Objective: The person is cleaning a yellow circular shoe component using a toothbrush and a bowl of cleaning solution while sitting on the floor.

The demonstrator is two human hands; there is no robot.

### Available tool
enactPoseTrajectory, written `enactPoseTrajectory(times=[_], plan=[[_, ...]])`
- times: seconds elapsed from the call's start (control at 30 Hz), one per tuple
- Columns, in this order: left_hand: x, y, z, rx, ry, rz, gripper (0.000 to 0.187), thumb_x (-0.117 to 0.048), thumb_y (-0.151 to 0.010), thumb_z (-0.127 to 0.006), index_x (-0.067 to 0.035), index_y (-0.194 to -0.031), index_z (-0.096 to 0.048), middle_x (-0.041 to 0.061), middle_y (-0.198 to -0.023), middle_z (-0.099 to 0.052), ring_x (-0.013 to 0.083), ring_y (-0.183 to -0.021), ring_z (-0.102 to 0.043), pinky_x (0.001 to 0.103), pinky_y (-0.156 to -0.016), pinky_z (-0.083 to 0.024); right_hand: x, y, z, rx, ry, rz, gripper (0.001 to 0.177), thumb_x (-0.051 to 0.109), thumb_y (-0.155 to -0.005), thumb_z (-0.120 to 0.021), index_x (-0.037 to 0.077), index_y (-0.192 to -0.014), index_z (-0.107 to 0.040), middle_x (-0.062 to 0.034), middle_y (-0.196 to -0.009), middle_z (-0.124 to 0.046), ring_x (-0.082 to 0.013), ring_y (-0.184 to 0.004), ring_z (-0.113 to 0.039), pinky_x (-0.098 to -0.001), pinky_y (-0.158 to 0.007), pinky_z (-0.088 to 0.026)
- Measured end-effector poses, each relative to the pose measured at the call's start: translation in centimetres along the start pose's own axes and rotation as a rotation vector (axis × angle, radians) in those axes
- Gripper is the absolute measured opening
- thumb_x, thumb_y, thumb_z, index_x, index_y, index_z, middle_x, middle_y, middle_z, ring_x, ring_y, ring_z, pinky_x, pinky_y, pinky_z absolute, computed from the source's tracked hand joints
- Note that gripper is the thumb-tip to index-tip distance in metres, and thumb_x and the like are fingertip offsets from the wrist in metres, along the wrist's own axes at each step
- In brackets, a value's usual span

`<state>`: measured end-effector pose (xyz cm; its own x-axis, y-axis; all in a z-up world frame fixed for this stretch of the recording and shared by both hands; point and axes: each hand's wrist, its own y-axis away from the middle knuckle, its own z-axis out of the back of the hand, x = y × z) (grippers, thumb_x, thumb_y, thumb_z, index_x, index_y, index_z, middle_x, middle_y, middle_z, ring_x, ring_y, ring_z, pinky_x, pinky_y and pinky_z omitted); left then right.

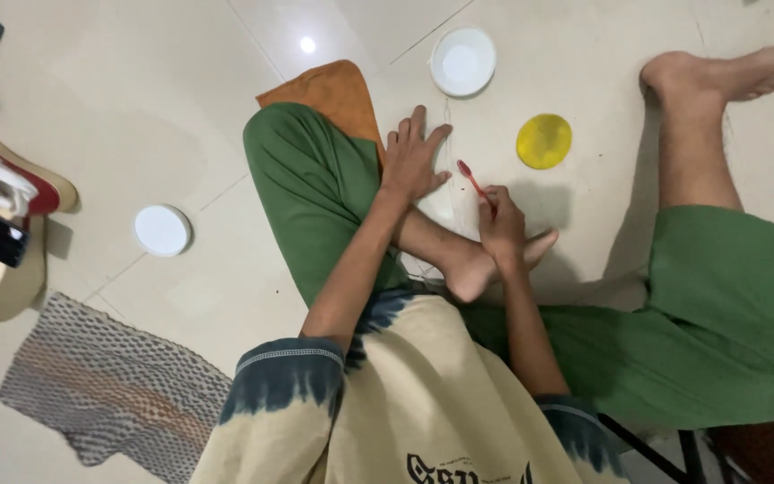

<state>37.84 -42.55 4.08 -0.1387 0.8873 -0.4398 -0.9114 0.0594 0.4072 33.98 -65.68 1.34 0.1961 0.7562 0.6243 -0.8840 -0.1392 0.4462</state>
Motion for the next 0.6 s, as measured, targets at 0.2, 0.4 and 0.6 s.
enactPoseTrajectory(times=[0.2,0.4,0.6], plan=[[-0.5,-0.5,-0.2,0.019,0.056,0.066,0.085,-0.047,-0.083,-0.084,-0.027,-0.153,-0.039,0.022,-0.159,-0.026,0.0368,-0.139,-0.034,0.045,-0.106,-0.034,0.3,-2.8,0.3,-0.104,0.019,-0.022,0.024,0.021,-0.106,-0.049,0.016,-0.128,-0.057,-0.0192,-0.101,-0.072,-0.0456,-0.098,-0.068,-0.0585,-0.084,-0.051],[-0.4,-0.8,-0.9,0.016,0.097,0.091,0.097,-0.048,-0.08,-0.087,-0.028,-0.158,-0.032,0.021,-0.162,-0.021,0.0375,-0.142,-0.032,0.045,-0.109,-0.032,3.9,-10.9,2.4,-0.559,0.305,0.742,0.025,0.013,-0.108,-0.051,0.002,-0.124,-0.066,-0.0149,-0.101,-0.067,-0.036,-0.09,-0.07,-0.0421,-0.078,-0.057],[0.8,-1.6,-4.0,-0.169,-0.024,0.047,0.109,-0.062,-0.065,-0.093,-0.029,-0.152,-0.038,0.018,-0.157,-0.026,0.0386,-0.129,-0.04,0.049,-0.102,-0.038,9.5,-14.8,4.5,-0.058,0.641,0.219,0.013,0.007,-0.103,-0.053,0.004,-0.108,-0.064,-0.0208,-0.096,-0.064,-0.0445,-0.077,-0.068,-0.0565,-0.055,-0.053]])
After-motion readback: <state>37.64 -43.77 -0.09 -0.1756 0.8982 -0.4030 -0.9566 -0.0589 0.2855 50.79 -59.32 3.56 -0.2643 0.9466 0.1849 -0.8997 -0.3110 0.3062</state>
